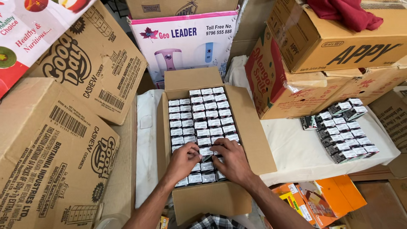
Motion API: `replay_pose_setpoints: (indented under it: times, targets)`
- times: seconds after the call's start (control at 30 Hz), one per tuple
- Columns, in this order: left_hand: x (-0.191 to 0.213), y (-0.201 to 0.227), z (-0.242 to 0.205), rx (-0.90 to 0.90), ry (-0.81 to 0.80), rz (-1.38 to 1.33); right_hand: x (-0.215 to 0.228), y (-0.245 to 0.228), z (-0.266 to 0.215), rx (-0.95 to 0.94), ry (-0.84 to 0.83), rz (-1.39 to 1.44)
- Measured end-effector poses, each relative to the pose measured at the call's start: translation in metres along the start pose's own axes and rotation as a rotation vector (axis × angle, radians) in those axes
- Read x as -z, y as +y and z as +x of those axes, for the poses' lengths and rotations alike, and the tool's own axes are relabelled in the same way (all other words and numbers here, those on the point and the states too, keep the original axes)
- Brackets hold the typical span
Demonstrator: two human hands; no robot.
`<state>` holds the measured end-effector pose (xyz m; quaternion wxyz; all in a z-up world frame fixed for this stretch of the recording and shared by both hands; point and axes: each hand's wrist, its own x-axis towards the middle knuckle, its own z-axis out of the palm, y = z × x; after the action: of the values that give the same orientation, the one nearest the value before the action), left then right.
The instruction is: The person organizes and packs small boxed products into a larger cardboard shipping carton by hand.
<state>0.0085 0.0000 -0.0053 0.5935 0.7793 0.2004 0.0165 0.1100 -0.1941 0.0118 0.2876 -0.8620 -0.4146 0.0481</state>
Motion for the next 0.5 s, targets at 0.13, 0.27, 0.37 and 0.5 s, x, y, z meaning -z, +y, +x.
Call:
replay_pose_setpoints:
  times: [0.13, 0.27, 0.37, 0.5]
  targets:
    - [-0.002, 0.006, -0.002, -0.008, 0.005, -0.017, 0.003, 0.008, 0.0, -0.001, 0.009, 0.099]
    - [-0.013, -0.011, 0.016, -0.093, 0.047, 0.001, 0.016, 0.023, -0.003, 0.029, 0.183, 0.359]
    - [-0.024, -0.008, 0.023, -0.148, 0.052, -0.071, 0.032, 0.039, -0.008, 0.013, 0.28, 0.41]
    - [-0.044, 0.017, 0.031, -0.214, 0.115, -0.056, 0.058, 0.058, -0.011, -0.193, 0.276, 0.506]
